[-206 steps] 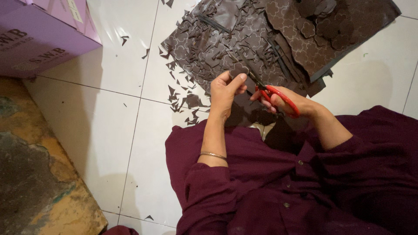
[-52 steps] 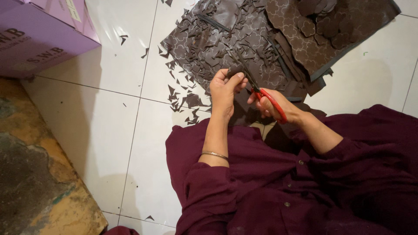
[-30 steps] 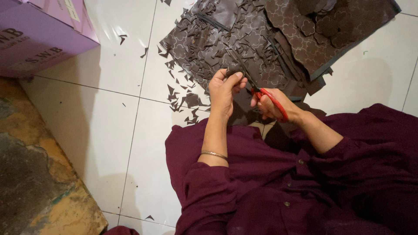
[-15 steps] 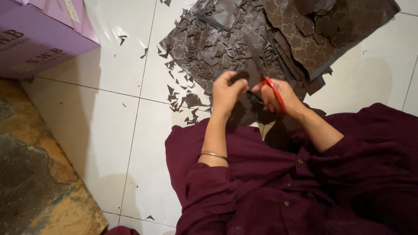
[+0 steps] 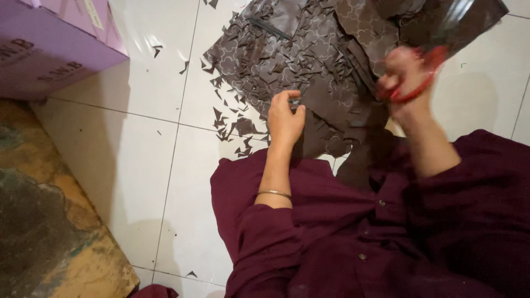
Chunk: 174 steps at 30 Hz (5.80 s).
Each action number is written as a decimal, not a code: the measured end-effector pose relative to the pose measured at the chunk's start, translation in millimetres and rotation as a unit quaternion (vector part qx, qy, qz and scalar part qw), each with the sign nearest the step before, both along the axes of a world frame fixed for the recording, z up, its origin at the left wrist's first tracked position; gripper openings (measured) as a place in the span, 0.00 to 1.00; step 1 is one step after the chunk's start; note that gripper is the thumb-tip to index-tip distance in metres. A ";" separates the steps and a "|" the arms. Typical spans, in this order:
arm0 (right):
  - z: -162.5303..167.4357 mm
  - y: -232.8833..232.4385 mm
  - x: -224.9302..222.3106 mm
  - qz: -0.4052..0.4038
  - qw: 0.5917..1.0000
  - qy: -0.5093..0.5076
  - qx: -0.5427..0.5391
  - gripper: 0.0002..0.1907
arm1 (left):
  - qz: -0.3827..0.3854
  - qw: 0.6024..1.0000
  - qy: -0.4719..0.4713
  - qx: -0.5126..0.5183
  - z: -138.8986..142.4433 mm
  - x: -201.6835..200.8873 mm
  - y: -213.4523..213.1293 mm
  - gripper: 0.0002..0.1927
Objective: The person sits on the floor and uses red-handled scissors to cut flower-shaped pieces from a dark brown patterned fabric. They hold the fabric with the left hand and cut with the right, repeatedly trimming shapes and placing finished pieces aside.
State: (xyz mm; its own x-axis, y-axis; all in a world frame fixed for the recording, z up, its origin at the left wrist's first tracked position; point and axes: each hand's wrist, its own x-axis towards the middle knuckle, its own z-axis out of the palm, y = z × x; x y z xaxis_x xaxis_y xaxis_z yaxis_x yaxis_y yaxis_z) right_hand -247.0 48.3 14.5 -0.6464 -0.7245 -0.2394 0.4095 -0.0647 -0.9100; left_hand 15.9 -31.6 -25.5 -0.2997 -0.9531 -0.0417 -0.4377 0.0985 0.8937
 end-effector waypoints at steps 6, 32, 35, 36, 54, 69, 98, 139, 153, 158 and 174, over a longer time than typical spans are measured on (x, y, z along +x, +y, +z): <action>5.8 0.0 -16.6 -0.055 0.997 -0.024 0.046 0.14 | -0.154 0.970 -0.160 -0.103 3.3 -8.2 16.8 0.40; 5.1 -7.3 65.1 0.296 0.921 0.133 0.215 0.18 | 0.014 0.987 -0.150 -0.054 2.0 3.5 2.1 0.29; -0.5 -3.3 67.9 0.297 0.920 0.133 0.217 0.18 | 0.032 0.992 -0.093 -0.074 -0.7 2.2 -0.6 0.29; -2.3 -2.4 69.0 0.294 0.921 0.130 0.220 0.17 | 0.041 0.994 -0.062 -0.080 0.0 1.4 -2.4 0.28; -16.3 3.3 75.9 0.345 0.916 0.156 0.134 0.21 | -0.008 0.870 0.355 0.341 -20.1 -13.1 -5.9 0.08; -5.5 7.8 82.3 0.483 0.839 0.180 0.173 0.26 | 0.101 0.831 0.441 0.322 -6.2 -10.2 -12.5 0.09; 0.1 11.5 85.2 0.478 0.863 0.132 0.102 0.42 | 0.053 0.831 0.452 0.321 6.6 -7.4 -12.3 0.08; 20.1 3.1 54.9 0.529 0.809 0.184 0.178 0.27 | 0.040 0.839 0.425 0.336 -0.9 1.0 -19.0 0.04; 21.5 4.4 63.7 0.539 0.811 0.163 0.157 0.33 | 0.036 0.842 0.411 0.348 2.5 2.1 -18.4 0.00; 25.9 2.3 66.8 0.538 0.809 0.171 0.166 0.40 | 0.040 0.848 0.409 0.334 6.6 0.4 -17.3 0.04; 44.1 4.6 66.5 0.546 0.804 0.192 0.136 0.47 | 0.046 0.876 0.382 0.292 11.2 1.9 -16.5 0.07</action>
